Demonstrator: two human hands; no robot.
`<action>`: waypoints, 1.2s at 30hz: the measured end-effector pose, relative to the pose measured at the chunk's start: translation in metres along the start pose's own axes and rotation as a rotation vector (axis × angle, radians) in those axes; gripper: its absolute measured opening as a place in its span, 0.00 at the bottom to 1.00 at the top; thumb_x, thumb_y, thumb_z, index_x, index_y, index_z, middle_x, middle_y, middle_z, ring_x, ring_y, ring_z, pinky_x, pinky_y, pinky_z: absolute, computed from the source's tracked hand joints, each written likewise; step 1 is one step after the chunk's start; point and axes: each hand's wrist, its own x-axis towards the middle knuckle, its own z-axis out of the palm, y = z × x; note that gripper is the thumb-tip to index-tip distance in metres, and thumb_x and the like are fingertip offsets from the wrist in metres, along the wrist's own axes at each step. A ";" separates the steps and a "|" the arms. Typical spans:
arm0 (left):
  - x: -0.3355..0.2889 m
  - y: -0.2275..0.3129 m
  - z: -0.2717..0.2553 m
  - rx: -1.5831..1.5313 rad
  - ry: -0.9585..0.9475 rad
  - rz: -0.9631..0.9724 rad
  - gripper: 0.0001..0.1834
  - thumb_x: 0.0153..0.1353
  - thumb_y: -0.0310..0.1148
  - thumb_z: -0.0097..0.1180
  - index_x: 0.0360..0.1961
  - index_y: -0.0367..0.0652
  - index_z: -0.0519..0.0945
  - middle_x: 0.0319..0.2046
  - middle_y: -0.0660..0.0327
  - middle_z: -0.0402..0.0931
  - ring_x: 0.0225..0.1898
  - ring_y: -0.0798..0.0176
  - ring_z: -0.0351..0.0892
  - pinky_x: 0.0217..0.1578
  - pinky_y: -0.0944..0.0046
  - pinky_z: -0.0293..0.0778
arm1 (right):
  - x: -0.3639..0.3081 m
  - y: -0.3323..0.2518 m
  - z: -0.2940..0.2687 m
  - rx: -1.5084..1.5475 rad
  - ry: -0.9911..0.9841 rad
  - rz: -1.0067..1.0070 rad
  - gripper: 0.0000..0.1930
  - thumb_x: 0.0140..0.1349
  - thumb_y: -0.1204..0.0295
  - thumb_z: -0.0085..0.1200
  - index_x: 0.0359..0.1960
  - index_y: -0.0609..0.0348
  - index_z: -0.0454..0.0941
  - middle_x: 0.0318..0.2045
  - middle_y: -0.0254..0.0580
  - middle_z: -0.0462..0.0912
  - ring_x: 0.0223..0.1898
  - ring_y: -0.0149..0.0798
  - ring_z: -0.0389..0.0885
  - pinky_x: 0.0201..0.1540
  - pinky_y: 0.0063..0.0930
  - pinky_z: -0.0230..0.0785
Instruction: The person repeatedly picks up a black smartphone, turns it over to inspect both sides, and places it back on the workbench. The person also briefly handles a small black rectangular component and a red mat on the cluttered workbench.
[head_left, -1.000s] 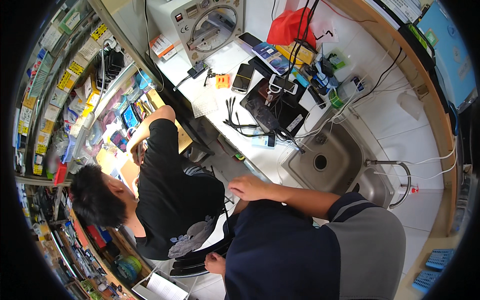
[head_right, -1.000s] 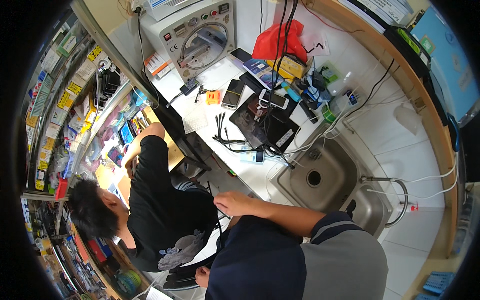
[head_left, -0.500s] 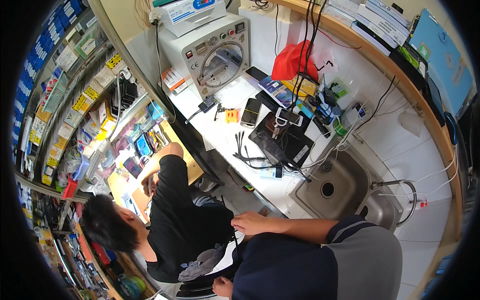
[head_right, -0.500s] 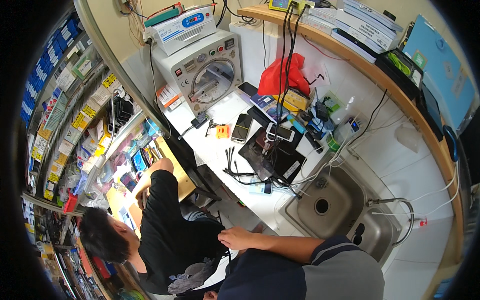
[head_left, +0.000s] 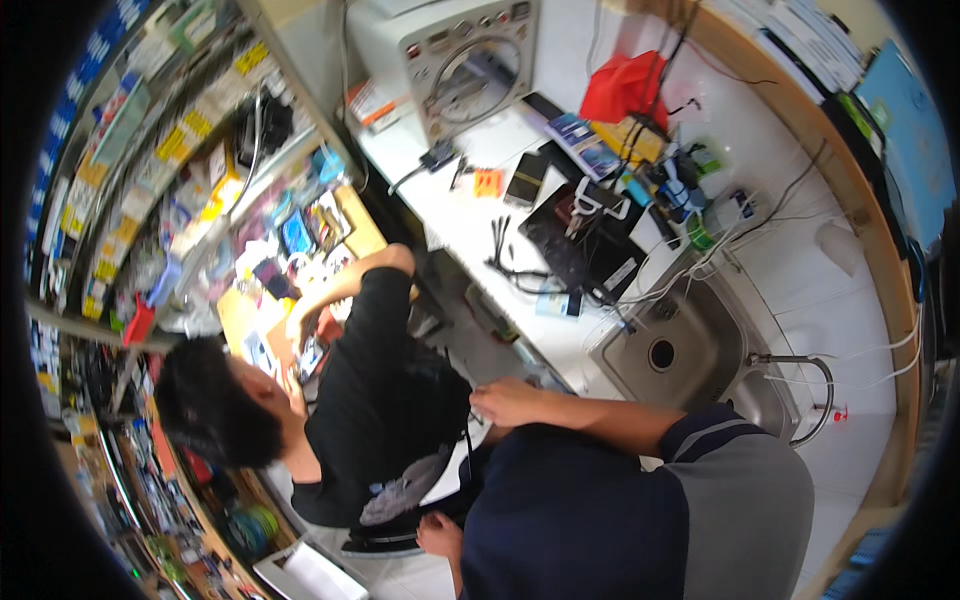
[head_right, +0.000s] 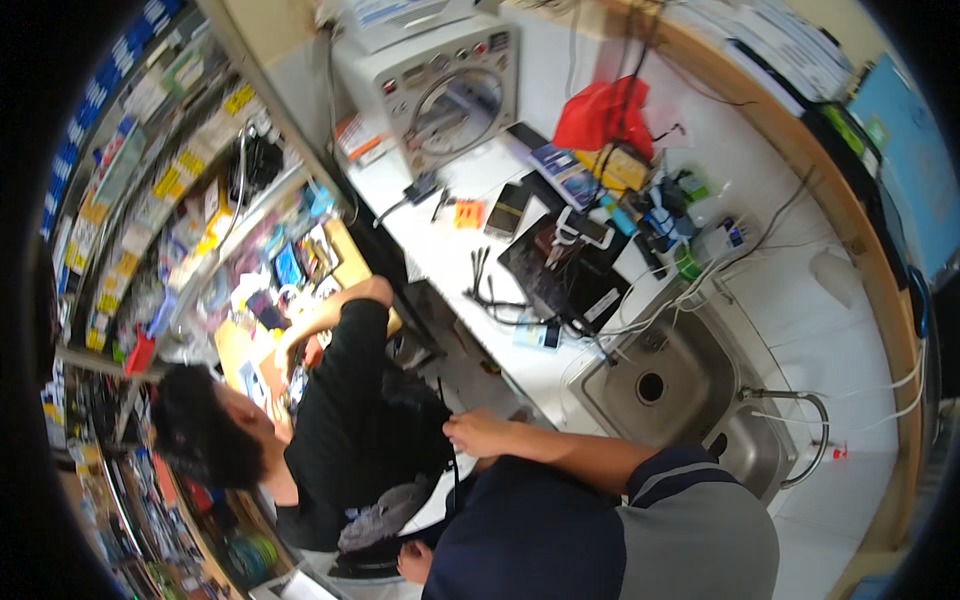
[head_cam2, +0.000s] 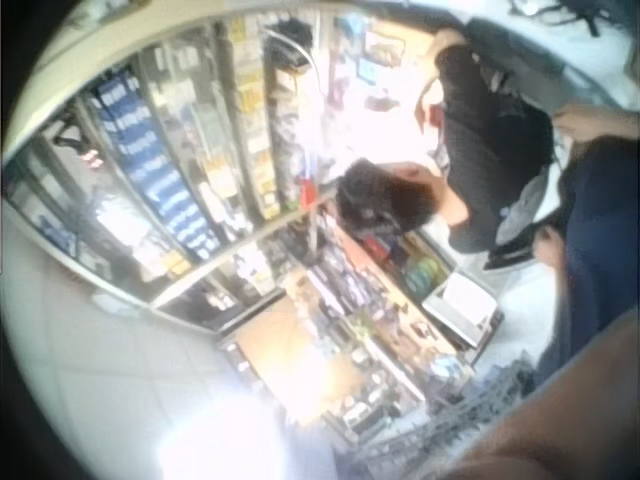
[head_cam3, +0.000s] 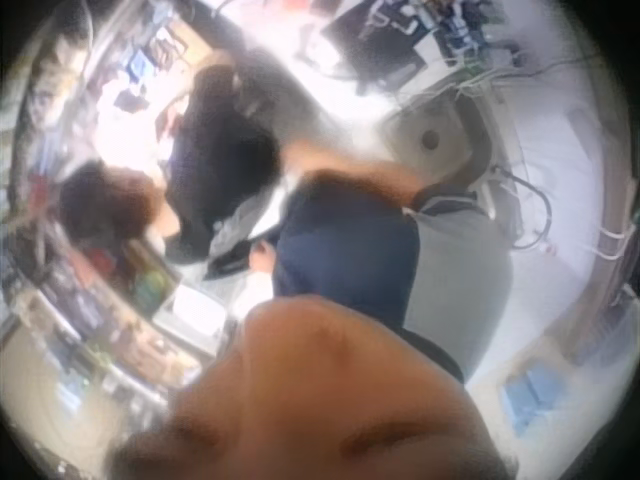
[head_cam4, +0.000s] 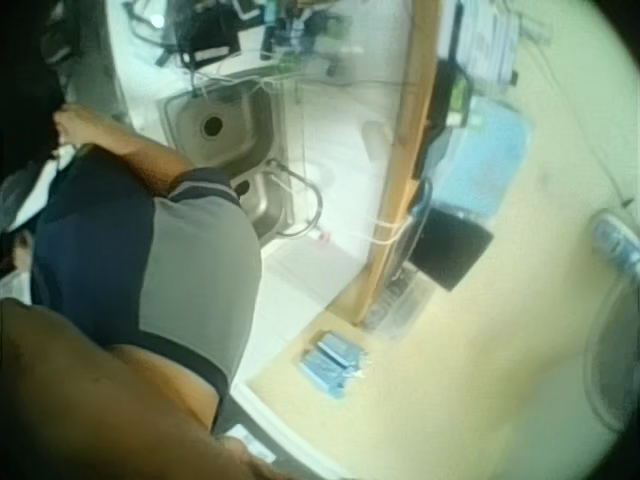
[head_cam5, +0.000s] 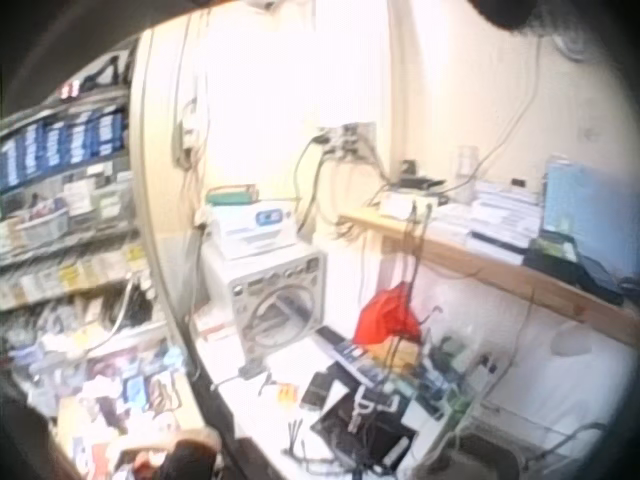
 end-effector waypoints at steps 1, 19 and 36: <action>0.001 0.006 -0.008 -0.014 -0.023 -0.023 0.12 0.59 0.39 0.54 0.25 0.43 0.81 0.29 0.55 0.81 0.36 0.45 0.80 0.39 0.45 0.69 | 0.000 -0.001 0.000 -0.018 -0.016 0.016 0.07 0.65 0.68 0.52 0.39 0.57 0.76 0.35 0.50 0.81 0.37 0.58 0.83 0.38 0.51 0.76; 0.001 0.013 -0.030 -0.230 0.036 0.033 0.08 0.54 0.39 0.60 0.25 0.48 0.82 0.26 0.62 0.81 0.32 0.51 0.79 0.36 0.50 0.67 | 0.034 -0.055 0.055 -0.174 -0.541 -0.012 0.12 0.66 0.63 0.53 0.41 0.58 0.83 0.40 0.57 0.84 0.45 0.59 0.84 0.46 0.52 0.77; -0.007 -0.037 -0.034 -0.627 -0.101 0.438 0.20 0.54 0.52 0.62 0.33 0.45 0.82 0.29 0.58 0.79 0.36 0.51 0.78 0.40 0.51 0.70 | 0.064 -0.184 0.106 -0.061 -0.981 -0.131 0.21 0.64 0.60 0.58 0.53 0.61 0.80 0.37 0.52 0.87 0.42 0.54 0.86 0.48 0.45 0.77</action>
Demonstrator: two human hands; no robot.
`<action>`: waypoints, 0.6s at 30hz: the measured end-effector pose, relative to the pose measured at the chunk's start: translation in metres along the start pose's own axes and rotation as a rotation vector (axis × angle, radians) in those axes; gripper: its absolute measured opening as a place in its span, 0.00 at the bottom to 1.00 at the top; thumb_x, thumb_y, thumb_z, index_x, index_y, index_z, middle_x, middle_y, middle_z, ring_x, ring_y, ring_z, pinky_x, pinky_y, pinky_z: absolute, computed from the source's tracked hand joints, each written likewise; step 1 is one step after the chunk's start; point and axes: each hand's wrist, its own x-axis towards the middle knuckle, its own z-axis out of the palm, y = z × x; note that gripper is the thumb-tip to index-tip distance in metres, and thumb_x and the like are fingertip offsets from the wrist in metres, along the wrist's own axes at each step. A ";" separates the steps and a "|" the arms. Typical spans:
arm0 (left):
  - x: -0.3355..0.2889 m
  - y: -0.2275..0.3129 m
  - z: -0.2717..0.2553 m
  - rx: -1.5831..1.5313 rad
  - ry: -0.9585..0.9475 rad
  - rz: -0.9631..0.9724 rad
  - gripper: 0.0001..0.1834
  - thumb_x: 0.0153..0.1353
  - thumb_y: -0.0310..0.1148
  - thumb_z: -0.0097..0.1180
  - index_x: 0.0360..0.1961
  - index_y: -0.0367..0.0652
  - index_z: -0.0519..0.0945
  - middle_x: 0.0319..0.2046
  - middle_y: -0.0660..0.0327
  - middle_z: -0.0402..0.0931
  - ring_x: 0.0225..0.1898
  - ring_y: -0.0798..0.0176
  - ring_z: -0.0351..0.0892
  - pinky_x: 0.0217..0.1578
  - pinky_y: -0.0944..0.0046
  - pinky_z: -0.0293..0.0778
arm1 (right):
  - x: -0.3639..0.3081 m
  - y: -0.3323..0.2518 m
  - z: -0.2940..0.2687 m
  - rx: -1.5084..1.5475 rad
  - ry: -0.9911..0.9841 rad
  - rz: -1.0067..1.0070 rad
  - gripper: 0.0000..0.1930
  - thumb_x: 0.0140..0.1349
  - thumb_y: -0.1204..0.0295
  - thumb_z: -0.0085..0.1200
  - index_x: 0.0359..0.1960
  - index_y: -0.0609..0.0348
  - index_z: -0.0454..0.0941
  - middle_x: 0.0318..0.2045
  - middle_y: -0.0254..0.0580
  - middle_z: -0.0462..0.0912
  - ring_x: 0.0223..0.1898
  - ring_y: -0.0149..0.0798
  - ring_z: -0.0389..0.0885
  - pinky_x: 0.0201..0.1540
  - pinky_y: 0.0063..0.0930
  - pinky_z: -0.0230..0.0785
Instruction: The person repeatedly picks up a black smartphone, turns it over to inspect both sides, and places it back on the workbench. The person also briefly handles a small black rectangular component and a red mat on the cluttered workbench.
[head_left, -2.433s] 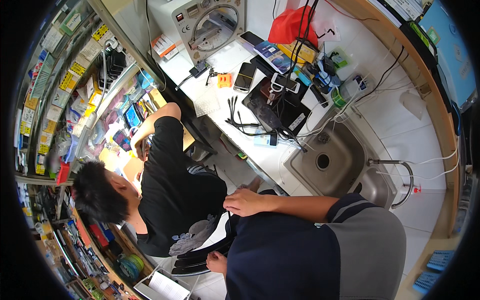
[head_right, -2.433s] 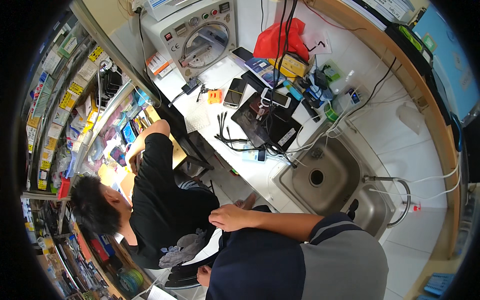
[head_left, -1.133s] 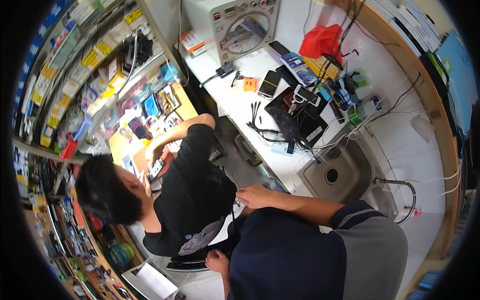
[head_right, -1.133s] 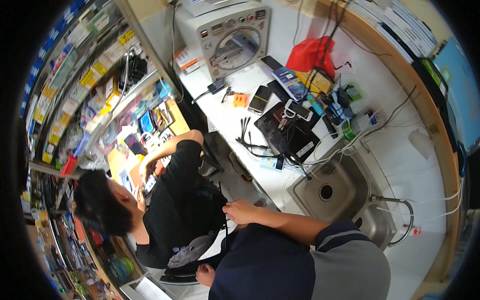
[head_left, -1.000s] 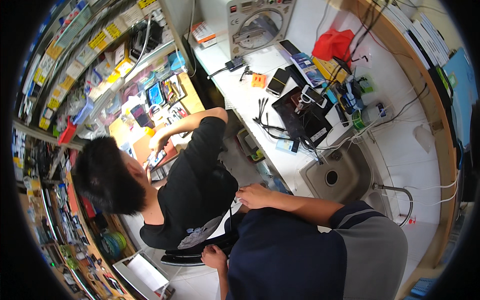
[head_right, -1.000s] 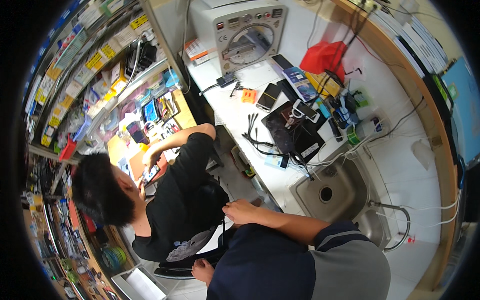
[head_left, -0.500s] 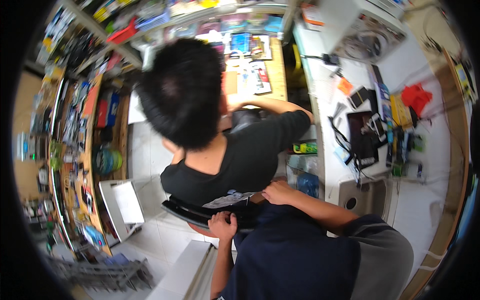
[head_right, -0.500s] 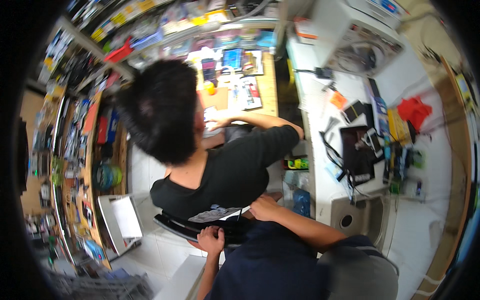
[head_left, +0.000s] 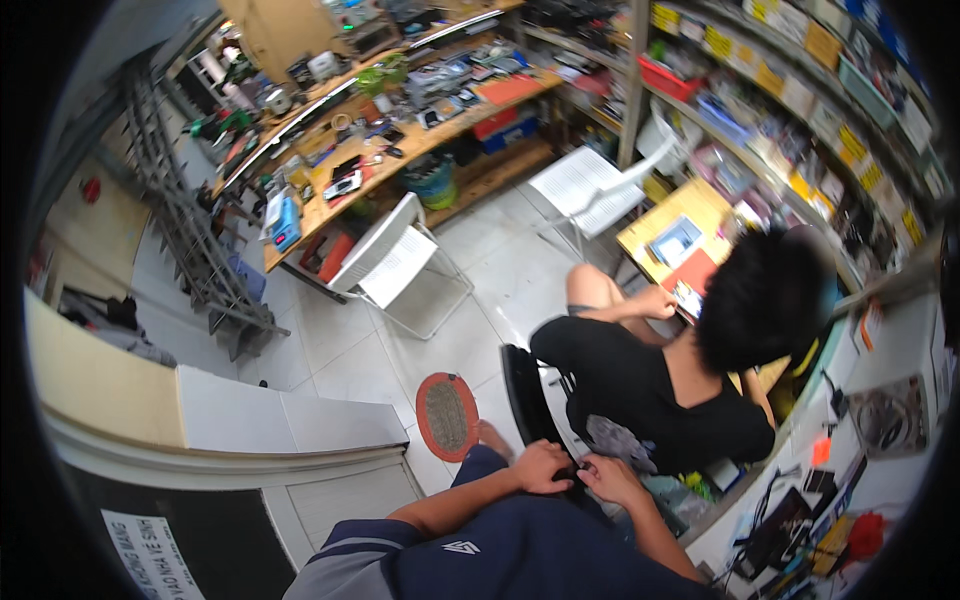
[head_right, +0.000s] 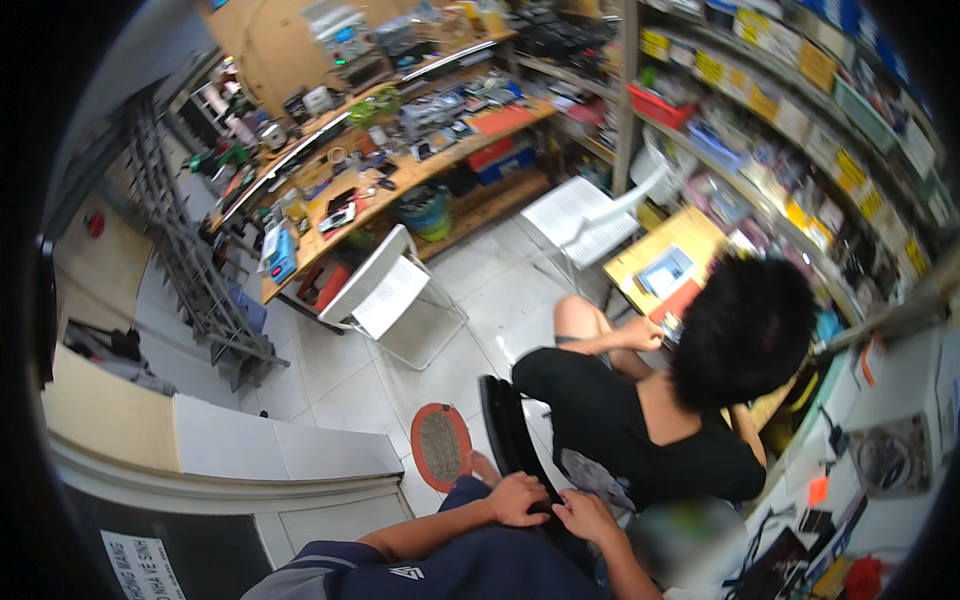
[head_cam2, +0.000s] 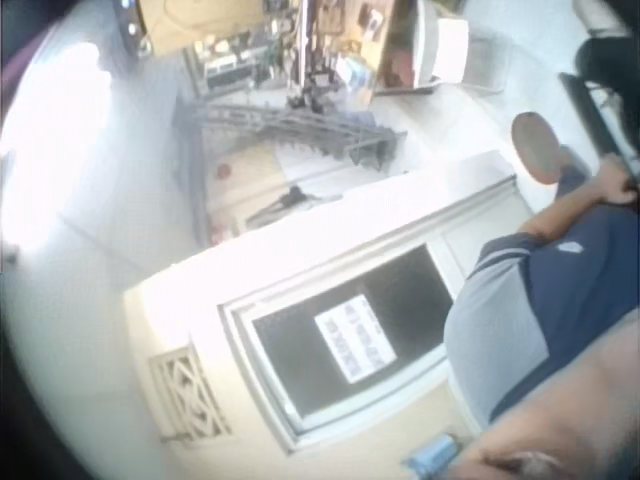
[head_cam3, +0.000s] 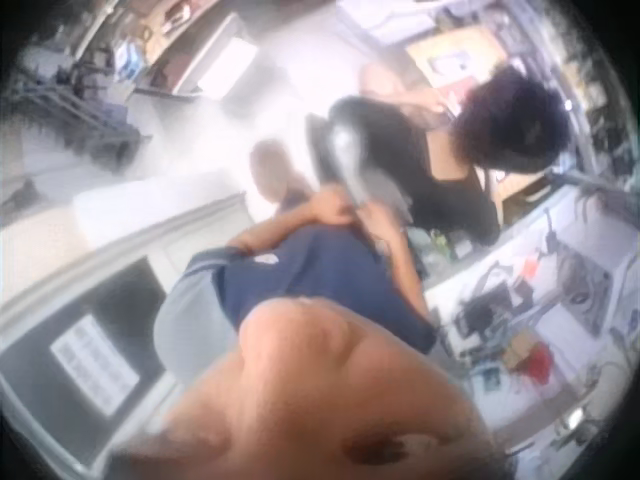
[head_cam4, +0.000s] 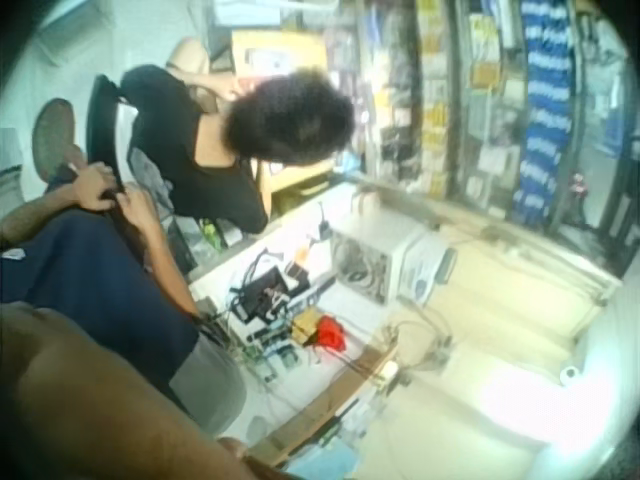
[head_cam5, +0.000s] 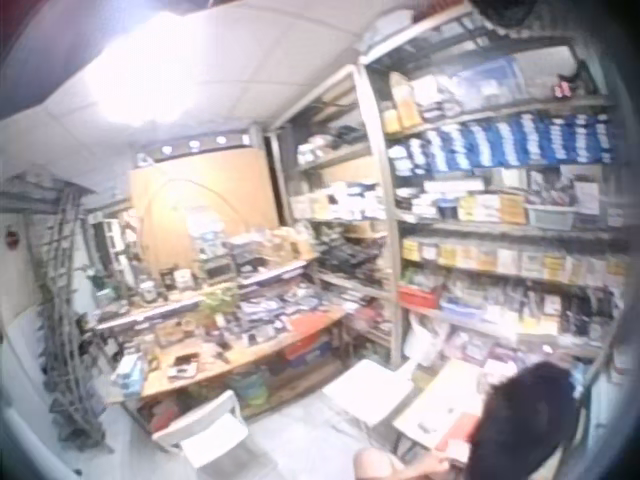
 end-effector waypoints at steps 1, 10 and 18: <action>-0.002 -0.006 -0.002 -0.168 -0.015 -0.009 0.21 0.57 0.52 0.61 0.35 0.44 0.82 0.31 0.57 0.80 0.37 0.50 0.79 0.42 0.50 0.71 | 0.003 -0.011 -0.001 -0.022 0.037 0.002 0.20 0.64 0.61 0.58 0.51 0.61 0.81 0.35 0.51 0.87 0.40 0.52 0.86 0.45 0.43 0.77; -0.134 -0.152 -0.044 -0.581 -0.418 -0.174 0.16 0.71 0.41 0.54 0.44 0.36 0.79 0.37 0.58 0.81 0.38 0.66 0.76 0.42 0.64 0.73 | 0.076 -0.105 0.072 0.171 0.194 0.095 0.13 0.63 0.62 0.60 0.41 0.59 0.85 0.32 0.48 0.87 0.35 0.43 0.87 0.41 0.33 0.77; -0.295 -0.201 -0.144 -1.097 -0.237 -0.415 0.18 0.72 0.35 0.53 0.59 0.38 0.74 0.49 0.64 0.76 0.51 0.70 0.72 0.54 0.67 0.69 | 0.159 -0.148 0.137 0.308 -0.425 0.016 0.14 0.64 0.69 0.62 0.49 0.63 0.83 0.40 0.35 0.87 0.43 0.27 0.81 0.48 0.27 0.74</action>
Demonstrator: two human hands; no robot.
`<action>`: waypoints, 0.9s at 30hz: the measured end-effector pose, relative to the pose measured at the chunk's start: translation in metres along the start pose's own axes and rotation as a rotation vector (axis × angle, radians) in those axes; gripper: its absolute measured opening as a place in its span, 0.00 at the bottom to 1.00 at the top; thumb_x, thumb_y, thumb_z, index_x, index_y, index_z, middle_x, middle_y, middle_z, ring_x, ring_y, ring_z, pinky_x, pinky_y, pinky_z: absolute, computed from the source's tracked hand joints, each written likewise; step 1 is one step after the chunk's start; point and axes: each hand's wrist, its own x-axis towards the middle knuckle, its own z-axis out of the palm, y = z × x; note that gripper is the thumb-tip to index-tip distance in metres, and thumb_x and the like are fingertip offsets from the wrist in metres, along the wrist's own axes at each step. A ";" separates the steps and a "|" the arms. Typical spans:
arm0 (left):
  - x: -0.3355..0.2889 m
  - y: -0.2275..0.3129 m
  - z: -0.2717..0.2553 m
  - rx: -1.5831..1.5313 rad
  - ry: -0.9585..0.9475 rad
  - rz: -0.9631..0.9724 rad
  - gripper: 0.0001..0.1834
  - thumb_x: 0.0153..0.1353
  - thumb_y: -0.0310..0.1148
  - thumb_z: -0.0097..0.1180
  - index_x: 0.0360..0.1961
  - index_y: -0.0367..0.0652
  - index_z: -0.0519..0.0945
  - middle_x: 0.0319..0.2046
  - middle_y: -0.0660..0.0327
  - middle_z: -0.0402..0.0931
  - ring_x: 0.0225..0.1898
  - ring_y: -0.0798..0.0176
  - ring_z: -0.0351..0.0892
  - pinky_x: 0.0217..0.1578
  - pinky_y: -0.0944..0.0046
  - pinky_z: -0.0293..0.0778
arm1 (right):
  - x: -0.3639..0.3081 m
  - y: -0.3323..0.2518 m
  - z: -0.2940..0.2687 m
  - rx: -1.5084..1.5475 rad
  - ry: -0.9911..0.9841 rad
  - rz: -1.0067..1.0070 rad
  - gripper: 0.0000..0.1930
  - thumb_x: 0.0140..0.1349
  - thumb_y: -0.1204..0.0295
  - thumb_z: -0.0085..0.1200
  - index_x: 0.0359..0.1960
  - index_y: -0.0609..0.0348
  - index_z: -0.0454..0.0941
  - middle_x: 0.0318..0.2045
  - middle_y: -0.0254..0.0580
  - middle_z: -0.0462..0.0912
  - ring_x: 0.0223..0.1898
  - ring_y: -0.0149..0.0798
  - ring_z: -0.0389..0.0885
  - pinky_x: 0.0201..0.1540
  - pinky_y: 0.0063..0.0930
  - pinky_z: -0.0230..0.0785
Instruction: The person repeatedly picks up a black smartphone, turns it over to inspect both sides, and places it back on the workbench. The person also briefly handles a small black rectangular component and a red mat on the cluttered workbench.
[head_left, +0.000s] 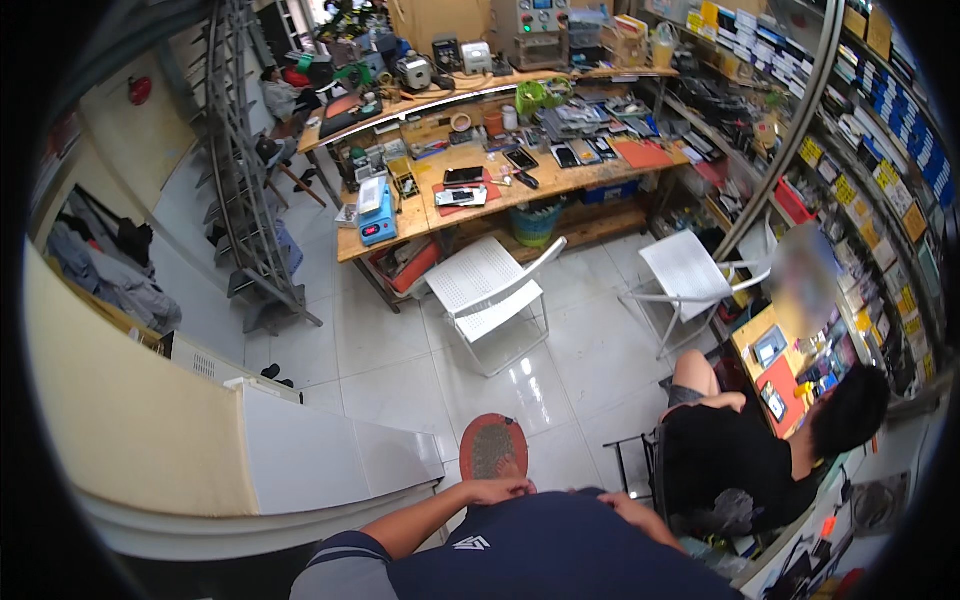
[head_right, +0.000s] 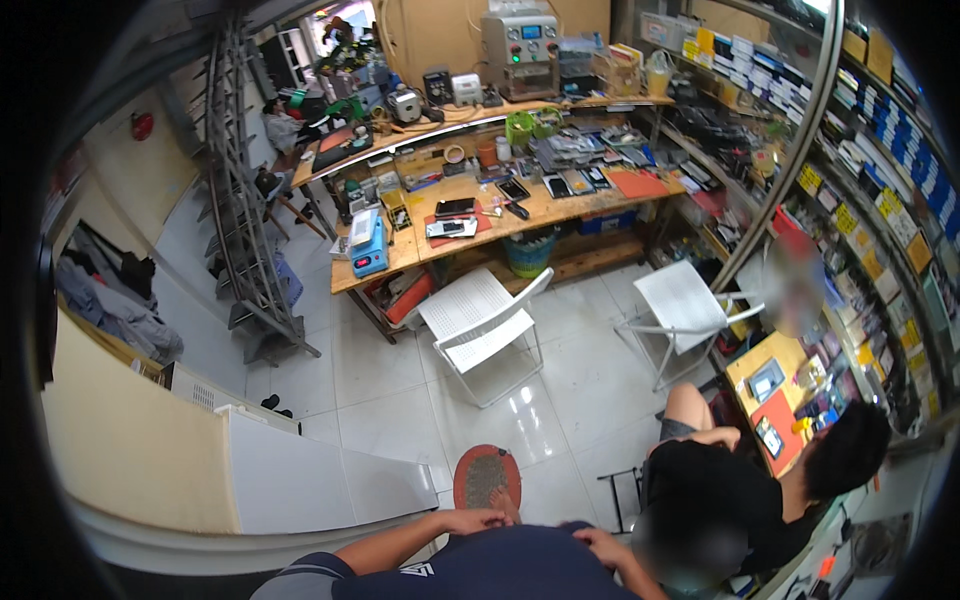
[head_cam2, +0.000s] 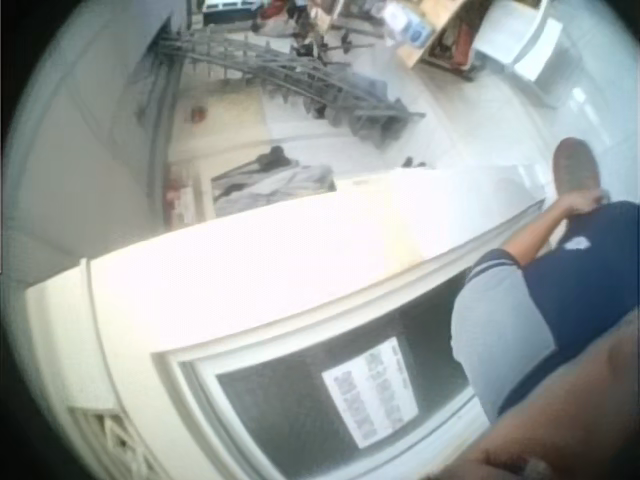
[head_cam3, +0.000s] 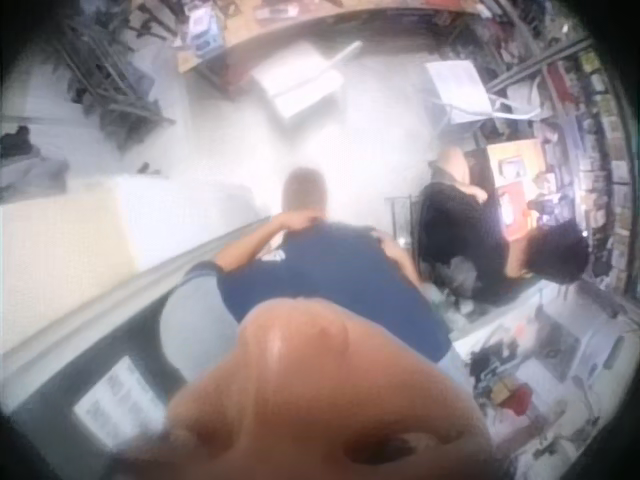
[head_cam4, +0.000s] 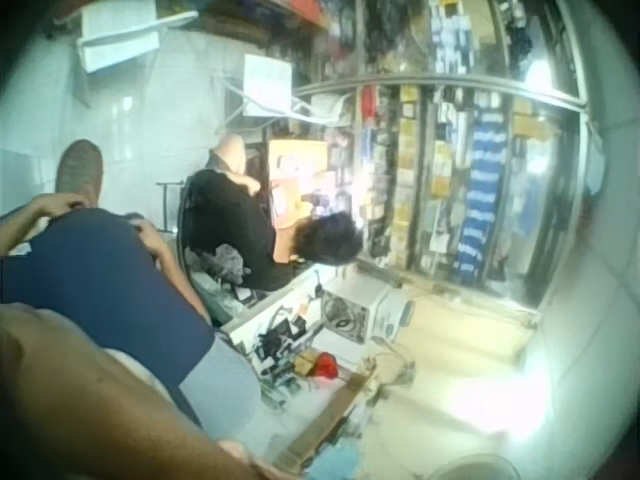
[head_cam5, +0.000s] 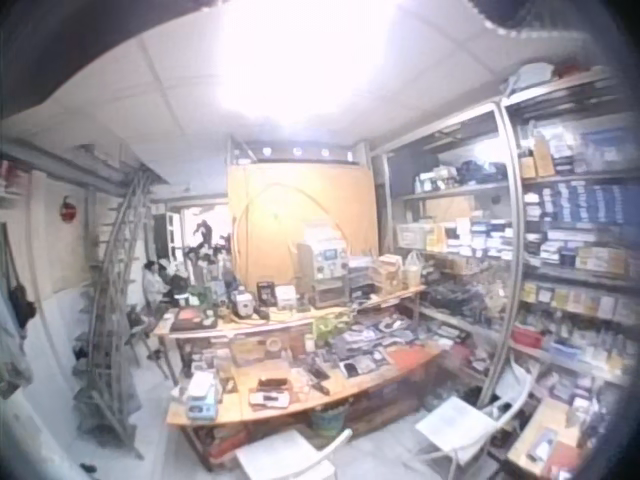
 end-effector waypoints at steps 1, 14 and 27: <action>-0.006 0.002 -0.006 0.006 0.038 0.033 0.17 0.72 0.34 0.53 0.58 0.38 0.74 0.49 0.63 0.76 0.52 0.71 0.72 0.56 0.68 0.69 | 0.006 -0.024 -0.005 0.005 -0.079 0.020 0.16 0.64 0.70 0.62 0.51 0.64 0.81 0.42 0.37 0.86 0.43 0.27 0.81 0.48 0.26 0.74; 0.034 0.063 -0.105 0.022 0.115 0.032 0.15 0.74 0.34 0.52 0.53 0.34 0.79 0.47 0.61 0.80 0.50 0.70 0.77 0.53 0.68 0.73 | 0.094 -0.096 -0.034 -0.513 0.031 -0.294 0.16 0.67 0.65 0.54 0.51 0.60 0.78 0.44 0.54 0.80 0.48 0.55 0.80 0.51 0.43 0.71; 0.265 0.223 -0.228 0.133 -0.519 -0.271 0.08 0.70 0.35 0.57 0.40 0.41 0.78 0.35 0.70 0.75 0.38 0.75 0.70 0.43 0.69 0.70 | 0.139 -0.107 -0.194 0.003 0.349 -0.211 0.18 0.65 0.69 0.61 0.54 0.61 0.78 0.48 0.48 0.80 0.48 0.42 0.82 0.52 0.34 0.75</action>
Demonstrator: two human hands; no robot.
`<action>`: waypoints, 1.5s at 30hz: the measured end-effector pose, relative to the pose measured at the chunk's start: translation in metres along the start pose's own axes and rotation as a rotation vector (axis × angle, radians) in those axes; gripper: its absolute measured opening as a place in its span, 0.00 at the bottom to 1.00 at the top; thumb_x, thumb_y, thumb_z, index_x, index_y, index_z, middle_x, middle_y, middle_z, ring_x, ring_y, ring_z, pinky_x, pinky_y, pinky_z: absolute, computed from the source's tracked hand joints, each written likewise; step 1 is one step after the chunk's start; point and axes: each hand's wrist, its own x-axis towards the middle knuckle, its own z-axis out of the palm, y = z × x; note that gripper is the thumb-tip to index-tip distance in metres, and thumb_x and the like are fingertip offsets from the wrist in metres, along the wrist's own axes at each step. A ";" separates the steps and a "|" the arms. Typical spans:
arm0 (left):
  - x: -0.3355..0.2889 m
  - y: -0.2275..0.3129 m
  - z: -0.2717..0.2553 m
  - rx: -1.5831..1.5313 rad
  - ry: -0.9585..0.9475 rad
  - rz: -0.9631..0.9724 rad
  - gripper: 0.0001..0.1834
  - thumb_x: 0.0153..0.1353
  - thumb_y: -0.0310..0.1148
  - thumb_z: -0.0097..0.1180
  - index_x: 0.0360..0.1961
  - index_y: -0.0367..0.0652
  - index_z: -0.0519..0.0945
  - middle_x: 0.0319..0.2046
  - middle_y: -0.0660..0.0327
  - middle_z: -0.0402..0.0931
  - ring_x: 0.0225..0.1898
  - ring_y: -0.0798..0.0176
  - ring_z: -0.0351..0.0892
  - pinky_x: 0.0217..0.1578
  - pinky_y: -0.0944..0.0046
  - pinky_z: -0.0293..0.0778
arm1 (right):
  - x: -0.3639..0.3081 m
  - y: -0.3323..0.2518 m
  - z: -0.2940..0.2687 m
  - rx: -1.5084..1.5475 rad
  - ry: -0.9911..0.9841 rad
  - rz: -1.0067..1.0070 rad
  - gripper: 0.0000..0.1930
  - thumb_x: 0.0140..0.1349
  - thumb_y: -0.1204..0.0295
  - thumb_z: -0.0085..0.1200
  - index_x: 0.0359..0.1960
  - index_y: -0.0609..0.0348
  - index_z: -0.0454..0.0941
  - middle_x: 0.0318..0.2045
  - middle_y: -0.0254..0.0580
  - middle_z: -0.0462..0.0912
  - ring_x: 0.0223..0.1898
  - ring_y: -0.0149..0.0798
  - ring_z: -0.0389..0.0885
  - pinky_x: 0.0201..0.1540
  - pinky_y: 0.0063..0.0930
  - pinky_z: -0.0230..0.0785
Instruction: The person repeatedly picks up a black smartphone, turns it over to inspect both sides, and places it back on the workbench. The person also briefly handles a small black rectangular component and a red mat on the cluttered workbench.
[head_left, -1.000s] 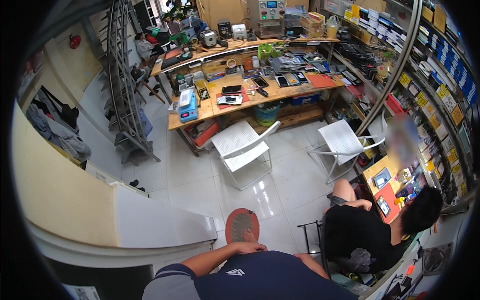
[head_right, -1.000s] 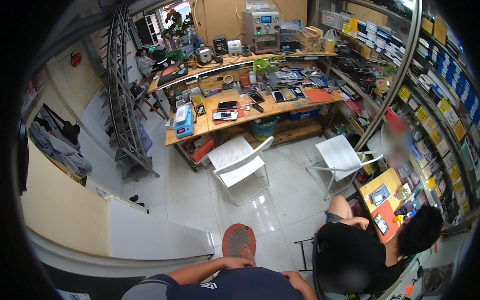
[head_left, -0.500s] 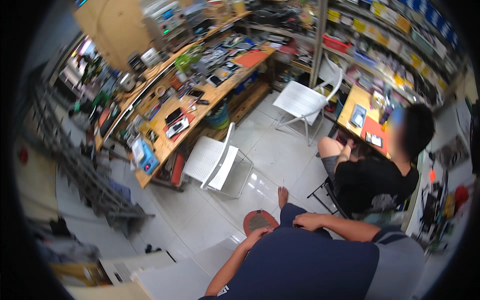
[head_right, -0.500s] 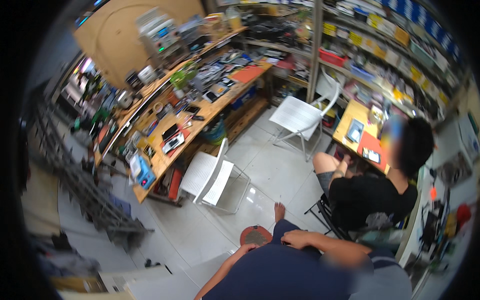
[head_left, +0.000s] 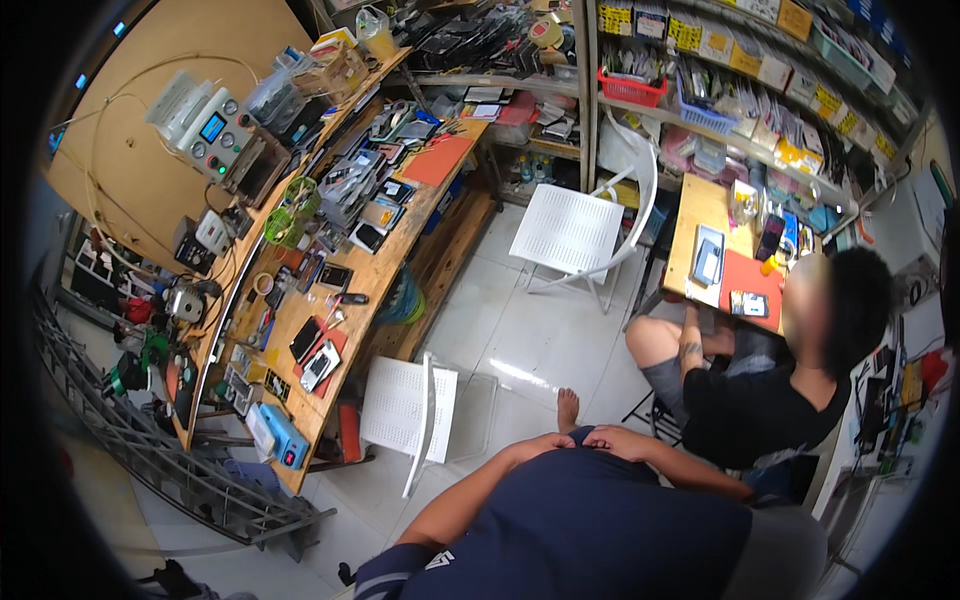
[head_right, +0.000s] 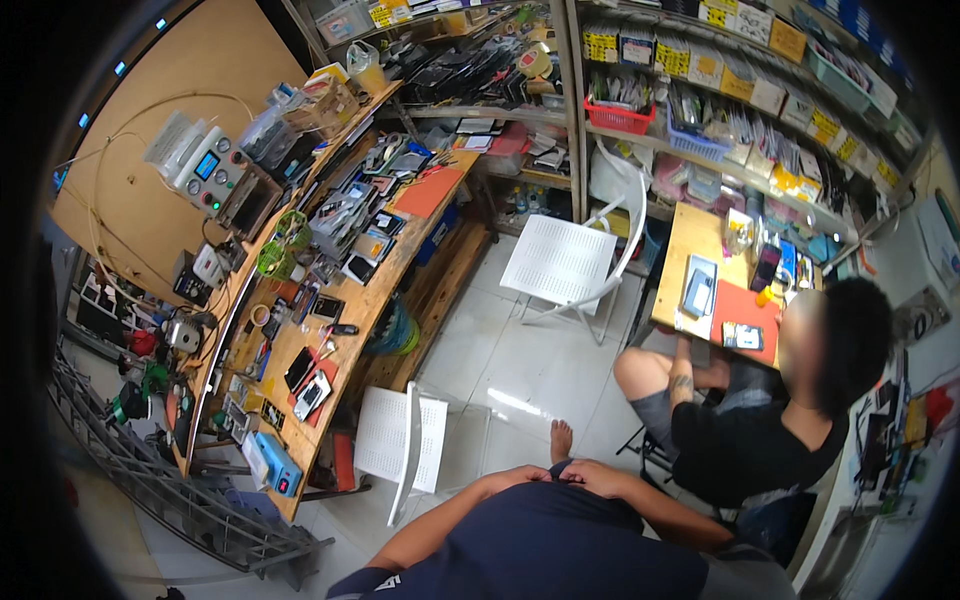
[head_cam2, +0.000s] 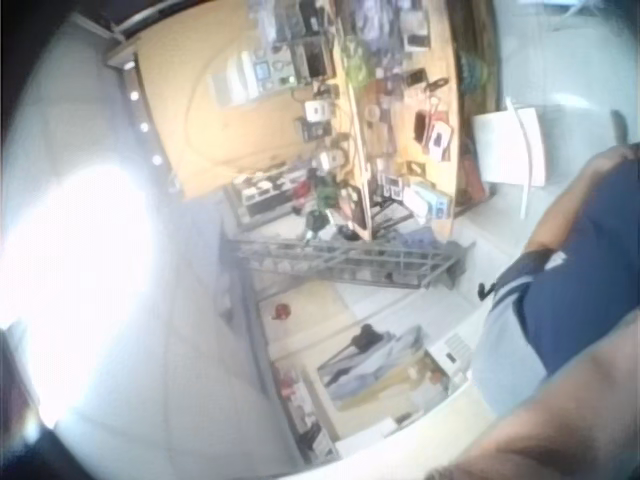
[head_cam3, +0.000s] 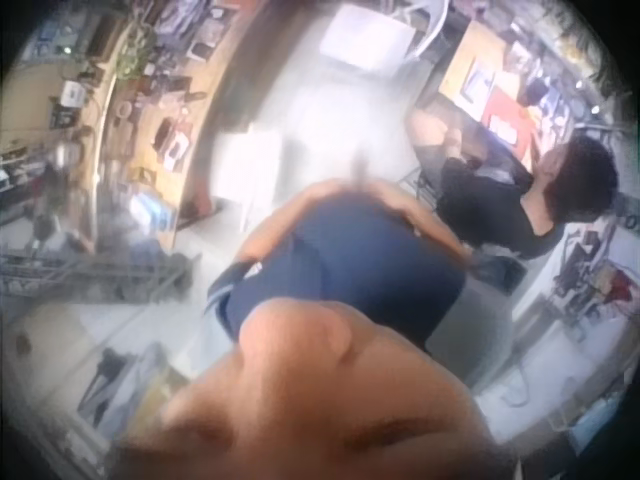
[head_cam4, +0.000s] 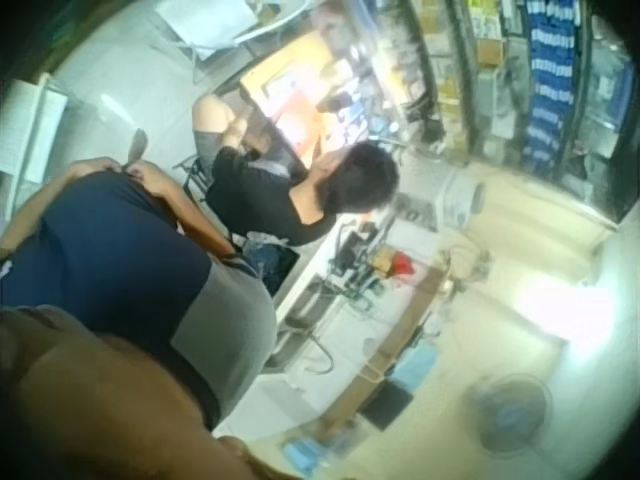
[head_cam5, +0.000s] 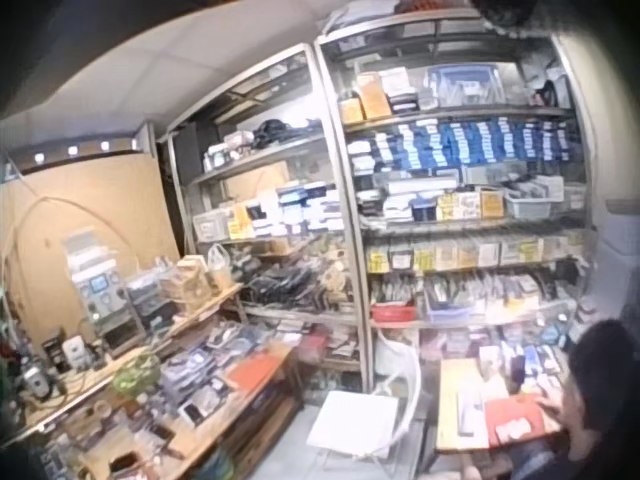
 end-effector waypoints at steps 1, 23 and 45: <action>0.011 0.004 -0.016 0.014 -0.028 0.019 0.08 0.70 0.35 0.57 0.40 0.41 0.78 0.35 0.70 0.75 0.39 0.75 0.71 0.44 0.69 0.69 | 0.004 0.001 -0.013 -0.033 -0.003 0.021 0.18 0.64 0.70 0.61 0.54 0.62 0.77 0.48 0.47 0.80 0.49 0.40 0.82 0.52 0.33 0.75; 0.072 0.222 -0.377 0.356 -0.270 0.104 0.14 0.69 0.33 0.47 0.47 0.40 0.81 0.39 0.68 0.78 0.42 0.71 0.74 0.46 0.67 0.70 | 0.236 -0.042 -0.255 0.251 0.365 0.170 0.11 0.66 0.77 0.60 0.49 0.62 0.81 0.44 0.36 0.85 0.47 0.29 0.81 0.53 0.26 0.73; -0.174 0.181 -0.412 -1.231 1.767 0.499 0.10 0.74 0.40 0.53 0.39 0.46 0.73 0.24 0.70 0.67 0.25 0.71 0.68 0.27 0.66 0.68 | 0.705 -0.223 -0.528 0.400 -0.216 0.104 0.09 0.69 0.67 0.59 0.41 0.61 0.79 0.28 0.29 0.78 0.28 0.21 0.74 0.29 0.17 0.64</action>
